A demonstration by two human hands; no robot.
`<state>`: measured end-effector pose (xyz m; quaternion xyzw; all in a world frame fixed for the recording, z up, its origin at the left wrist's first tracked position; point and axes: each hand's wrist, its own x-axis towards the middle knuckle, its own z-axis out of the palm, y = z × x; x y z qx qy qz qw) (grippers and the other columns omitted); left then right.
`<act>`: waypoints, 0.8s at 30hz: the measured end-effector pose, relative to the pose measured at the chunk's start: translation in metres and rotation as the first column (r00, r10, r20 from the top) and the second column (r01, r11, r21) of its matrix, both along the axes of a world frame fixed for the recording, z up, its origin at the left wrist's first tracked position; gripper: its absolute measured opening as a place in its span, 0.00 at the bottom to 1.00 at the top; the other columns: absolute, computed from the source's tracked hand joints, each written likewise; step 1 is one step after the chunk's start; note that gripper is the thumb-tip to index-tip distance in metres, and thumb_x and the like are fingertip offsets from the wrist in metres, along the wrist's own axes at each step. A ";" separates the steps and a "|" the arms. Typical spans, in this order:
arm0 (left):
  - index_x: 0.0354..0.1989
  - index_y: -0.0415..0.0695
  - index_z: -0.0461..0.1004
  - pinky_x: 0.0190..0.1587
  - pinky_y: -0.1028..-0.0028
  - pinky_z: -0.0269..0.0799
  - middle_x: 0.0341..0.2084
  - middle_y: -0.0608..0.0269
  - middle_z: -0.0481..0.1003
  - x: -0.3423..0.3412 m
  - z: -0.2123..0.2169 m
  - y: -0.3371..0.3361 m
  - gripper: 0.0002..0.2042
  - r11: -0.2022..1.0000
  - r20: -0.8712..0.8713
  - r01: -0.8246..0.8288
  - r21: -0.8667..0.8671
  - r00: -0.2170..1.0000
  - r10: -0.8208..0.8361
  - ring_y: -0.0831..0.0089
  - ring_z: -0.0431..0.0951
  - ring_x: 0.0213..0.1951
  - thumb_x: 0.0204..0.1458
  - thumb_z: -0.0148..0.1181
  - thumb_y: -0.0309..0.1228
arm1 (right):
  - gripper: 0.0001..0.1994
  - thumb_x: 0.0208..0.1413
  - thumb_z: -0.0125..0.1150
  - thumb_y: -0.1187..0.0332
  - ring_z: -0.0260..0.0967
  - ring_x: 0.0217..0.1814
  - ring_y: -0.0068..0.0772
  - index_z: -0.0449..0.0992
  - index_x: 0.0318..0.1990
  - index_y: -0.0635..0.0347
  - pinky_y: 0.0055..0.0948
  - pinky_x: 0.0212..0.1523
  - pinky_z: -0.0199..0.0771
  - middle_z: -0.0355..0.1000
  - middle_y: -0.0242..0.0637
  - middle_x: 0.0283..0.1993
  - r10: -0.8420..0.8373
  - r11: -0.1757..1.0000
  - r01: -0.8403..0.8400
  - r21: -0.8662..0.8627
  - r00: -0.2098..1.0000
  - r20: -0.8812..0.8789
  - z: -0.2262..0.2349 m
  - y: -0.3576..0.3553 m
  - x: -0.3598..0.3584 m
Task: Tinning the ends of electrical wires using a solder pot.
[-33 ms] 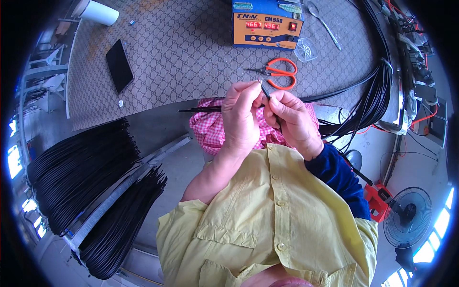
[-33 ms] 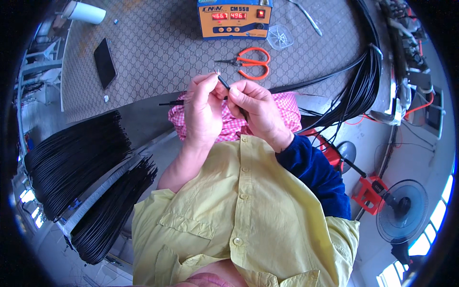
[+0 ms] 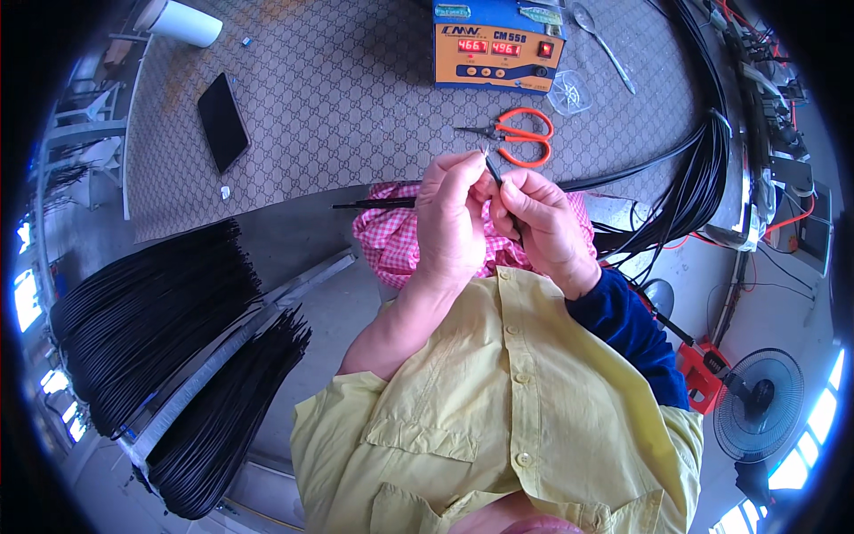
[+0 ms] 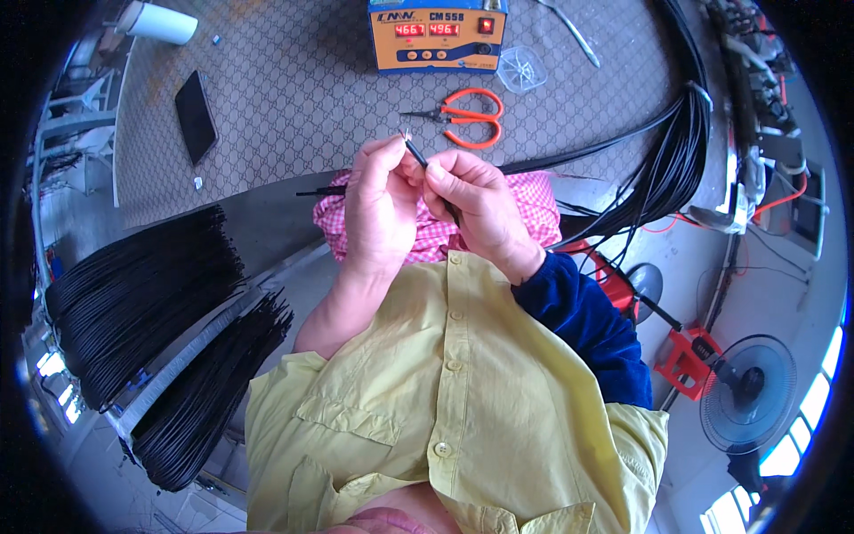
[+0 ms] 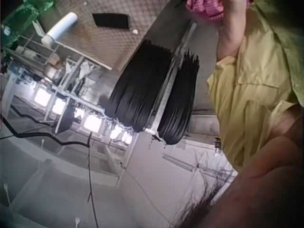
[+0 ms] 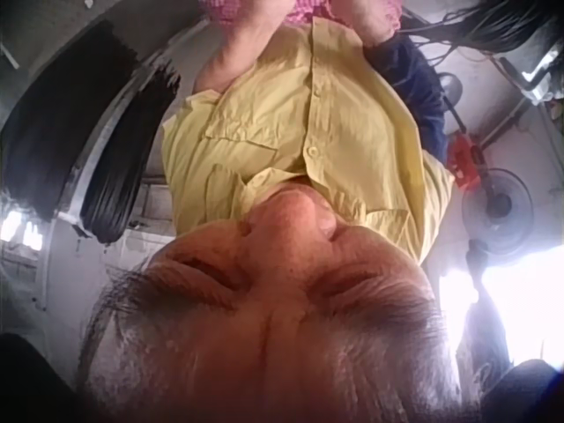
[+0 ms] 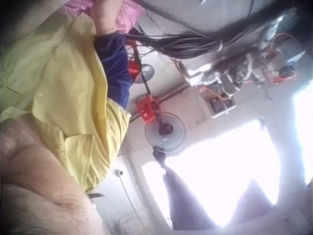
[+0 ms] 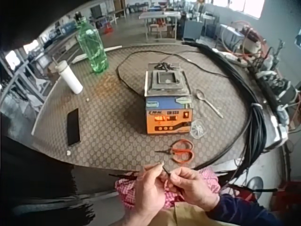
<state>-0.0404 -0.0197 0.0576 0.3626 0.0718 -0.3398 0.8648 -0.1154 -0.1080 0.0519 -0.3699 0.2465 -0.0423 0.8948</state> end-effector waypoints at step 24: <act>0.24 0.40 0.67 0.35 0.73 0.63 0.20 0.62 0.68 0.016 -0.005 0.016 0.11 0.971 -0.161 0.218 -0.097 0.960 -0.231 0.72 0.67 0.27 0.53 0.47 0.34 | 0.09 0.56 0.47 0.66 0.49 0.16 0.16 0.69 0.32 0.62 0.16 0.16 0.46 0.60 0.27 0.19 0.145 0.988 -0.143 0.062 0.989 -0.031 0.008 -0.012 -0.001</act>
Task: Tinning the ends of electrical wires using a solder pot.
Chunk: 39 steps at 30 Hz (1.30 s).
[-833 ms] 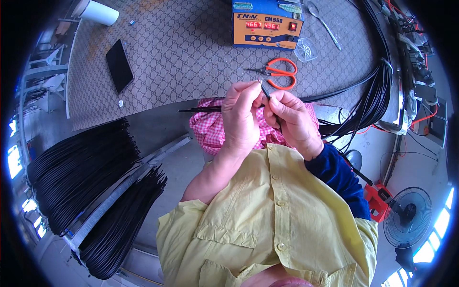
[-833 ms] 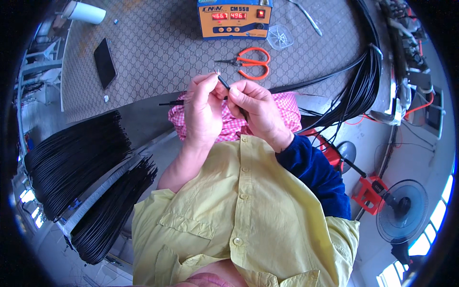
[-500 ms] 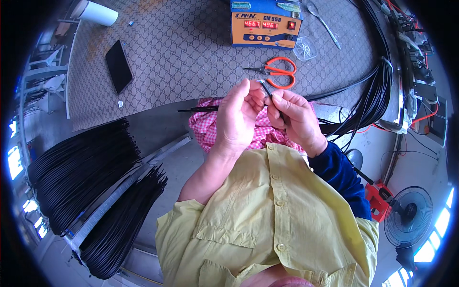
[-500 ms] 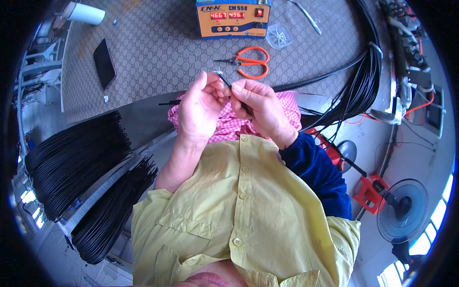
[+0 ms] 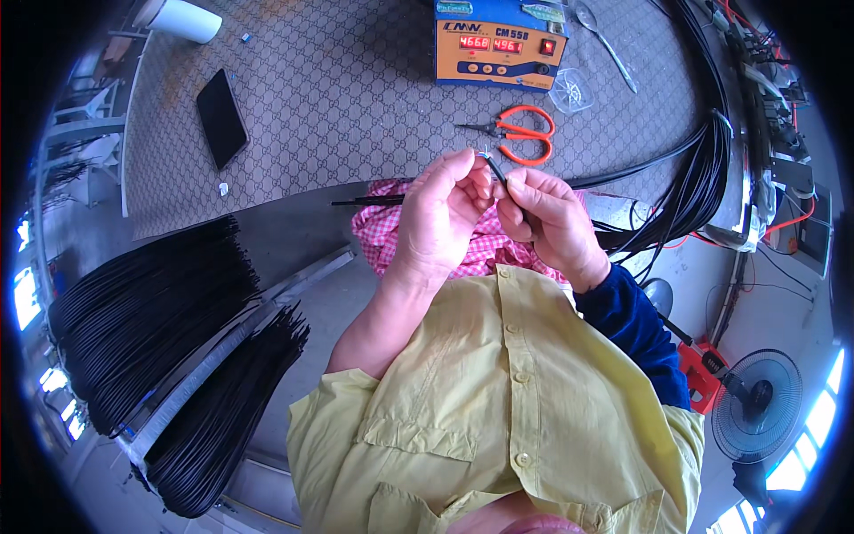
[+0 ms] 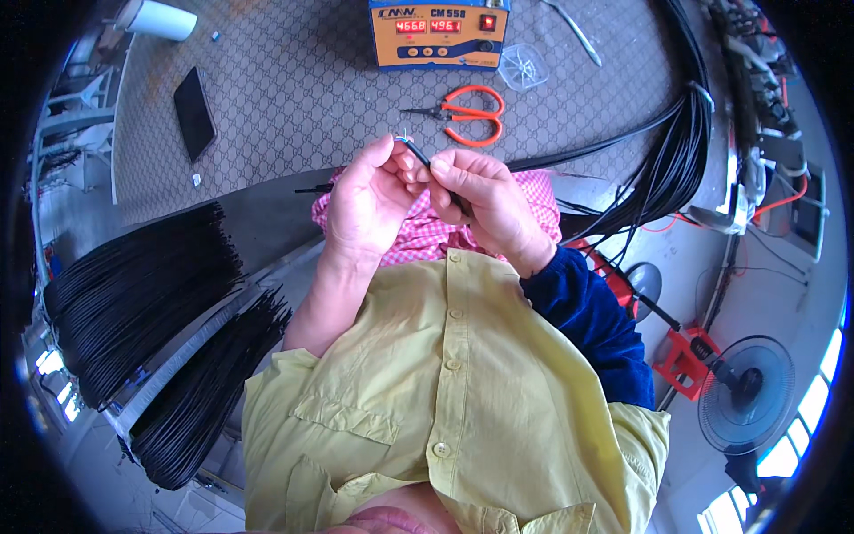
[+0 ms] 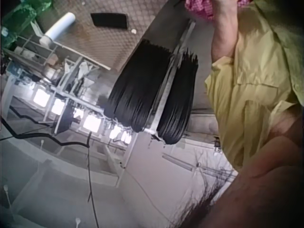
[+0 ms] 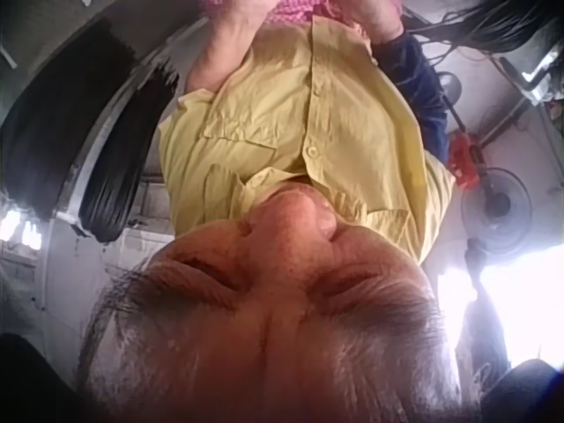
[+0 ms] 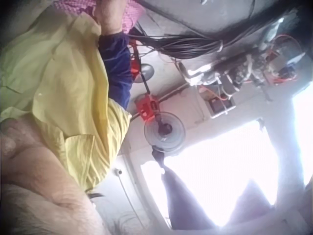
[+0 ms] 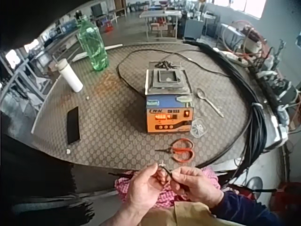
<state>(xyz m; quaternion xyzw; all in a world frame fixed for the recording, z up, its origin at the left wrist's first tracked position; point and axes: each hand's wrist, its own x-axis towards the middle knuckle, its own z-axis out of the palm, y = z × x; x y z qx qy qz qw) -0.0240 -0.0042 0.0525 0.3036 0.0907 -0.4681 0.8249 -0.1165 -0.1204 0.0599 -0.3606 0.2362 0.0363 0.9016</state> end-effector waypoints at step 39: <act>0.28 0.36 0.71 0.27 0.77 0.66 0.18 0.58 0.71 0.021 0.005 0.018 0.11 0.954 0.083 0.300 -0.016 0.951 -0.298 0.72 0.70 0.22 0.51 0.49 0.33 | 0.08 0.54 0.51 0.66 0.51 0.18 0.14 0.70 0.32 0.63 0.14 0.18 0.48 0.60 0.26 0.19 0.172 0.966 -0.173 -0.193 0.985 -0.024 0.002 -0.013 -0.009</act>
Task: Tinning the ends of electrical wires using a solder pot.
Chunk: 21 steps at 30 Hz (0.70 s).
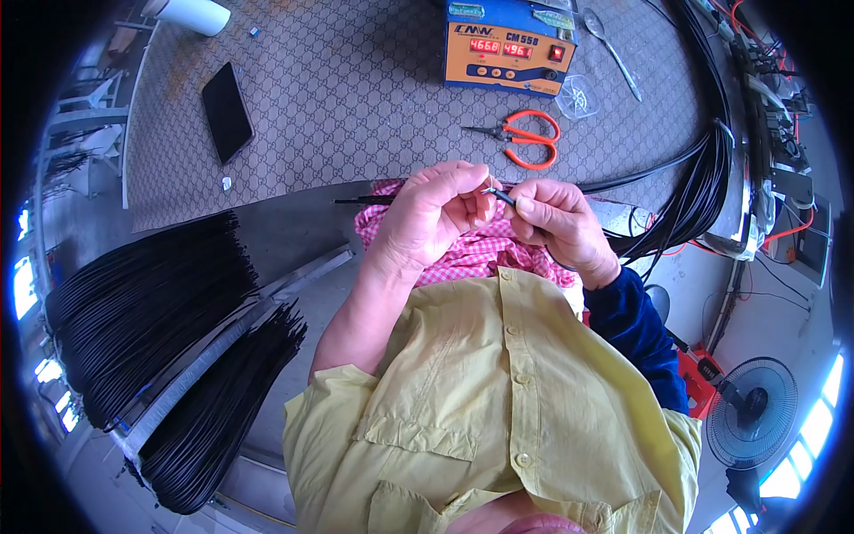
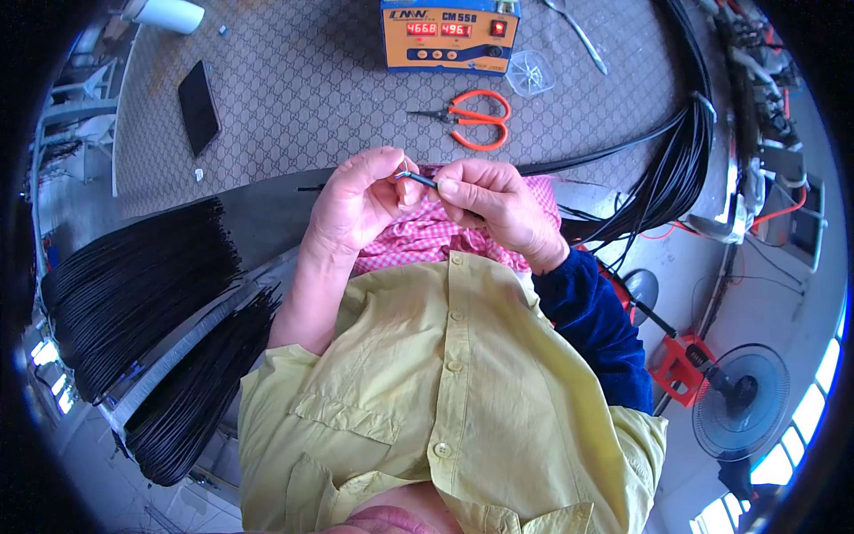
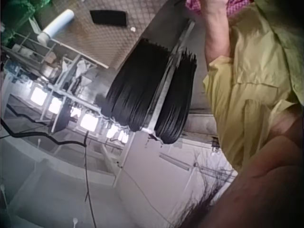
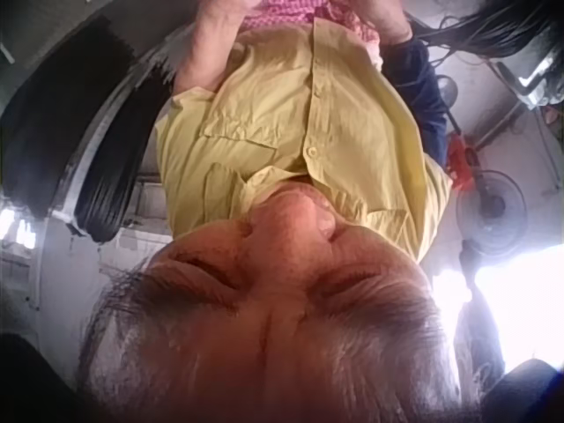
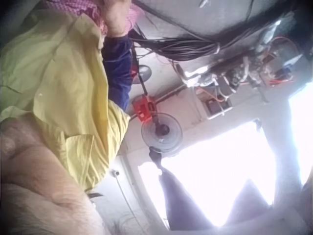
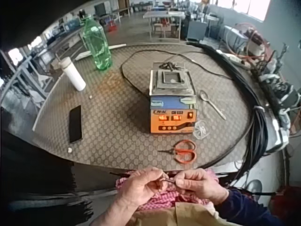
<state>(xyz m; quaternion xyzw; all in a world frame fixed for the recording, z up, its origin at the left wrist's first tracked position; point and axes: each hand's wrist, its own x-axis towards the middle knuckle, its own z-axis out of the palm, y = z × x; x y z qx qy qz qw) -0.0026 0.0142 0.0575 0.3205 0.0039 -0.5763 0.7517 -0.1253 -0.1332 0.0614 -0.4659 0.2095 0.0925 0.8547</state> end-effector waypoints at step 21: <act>0.36 0.38 0.70 0.25 0.84 0.63 0.23 0.68 0.70 -0.013 -0.044 -0.001 0.08 0.975 0.084 -0.106 0.195 0.992 0.091 0.83 0.67 0.23 0.52 0.49 0.29 | 0.07 0.44 0.53 0.70 0.69 0.28 0.45 0.72 0.27 0.66 0.34 0.29 0.68 0.70 0.47 0.23 -0.078 -0.018 -0.151 -0.988 0.986 -0.150 0.000 -0.137 0.028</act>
